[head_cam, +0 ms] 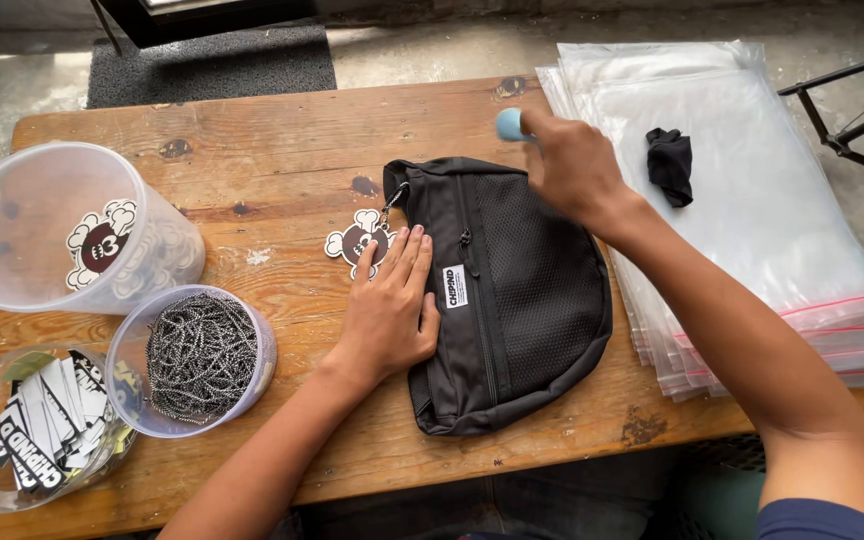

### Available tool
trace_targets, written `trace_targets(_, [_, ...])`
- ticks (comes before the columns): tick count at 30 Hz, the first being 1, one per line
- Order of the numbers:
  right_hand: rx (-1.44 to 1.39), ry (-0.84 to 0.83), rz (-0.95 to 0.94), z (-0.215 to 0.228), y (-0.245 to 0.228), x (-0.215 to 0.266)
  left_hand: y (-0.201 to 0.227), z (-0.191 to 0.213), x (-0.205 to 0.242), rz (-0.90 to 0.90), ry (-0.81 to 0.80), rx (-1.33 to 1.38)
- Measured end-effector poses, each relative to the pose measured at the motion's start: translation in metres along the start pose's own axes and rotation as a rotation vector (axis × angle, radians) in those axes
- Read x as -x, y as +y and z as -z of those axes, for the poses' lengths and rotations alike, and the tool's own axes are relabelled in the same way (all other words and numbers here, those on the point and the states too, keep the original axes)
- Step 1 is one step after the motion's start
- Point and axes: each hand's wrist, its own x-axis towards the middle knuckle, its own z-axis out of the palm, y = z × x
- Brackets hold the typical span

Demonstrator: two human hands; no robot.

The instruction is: The person cleans a black bag using a small brush and a cloth, then places the bag into a clear plastic zip-lock bag and seals it. The person also wipes the plastic bag with a cloth before inserting the black bag.

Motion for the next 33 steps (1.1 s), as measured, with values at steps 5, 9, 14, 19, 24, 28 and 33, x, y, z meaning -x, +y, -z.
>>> trace_targets(5, [-0.284,-0.028,0.068,-0.018,-0.036,0.008,0.005,0.008,0.000,0.023,-0.006,0.022])
trace_targets(9, [-0.329,-0.084,0.181,-0.066,-0.036,0.011,0.003,0.007,-0.002,0.028,-0.010,0.013])
trace_targets(14, [-0.425,-0.237,0.179,-0.033,-0.056,0.064,0.006,0.007,-0.001,0.037,-0.033,-0.018])
trace_targets(19, [-0.389,-0.406,0.167,-0.007,-0.074,0.131,0.009,0.005,0.001,0.053,-0.046,-0.006])
trace_targets(24, [-0.553,-0.601,0.099,0.031,-0.100,0.151,0.015,0.004,0.002,0.031,-0.064,-0.026])
trace_targets(28, [-0.423,-0.899,0.094,0.055,-0.120,0.167,0.014,0.005,0.001,0.024,-0.009,-0.044])
trace_targets(33, [-0.562,-0.812,-0.051,0.080,-0.098,0.144,0.010,0.006,0.000,-0.017,0.007,0.075])
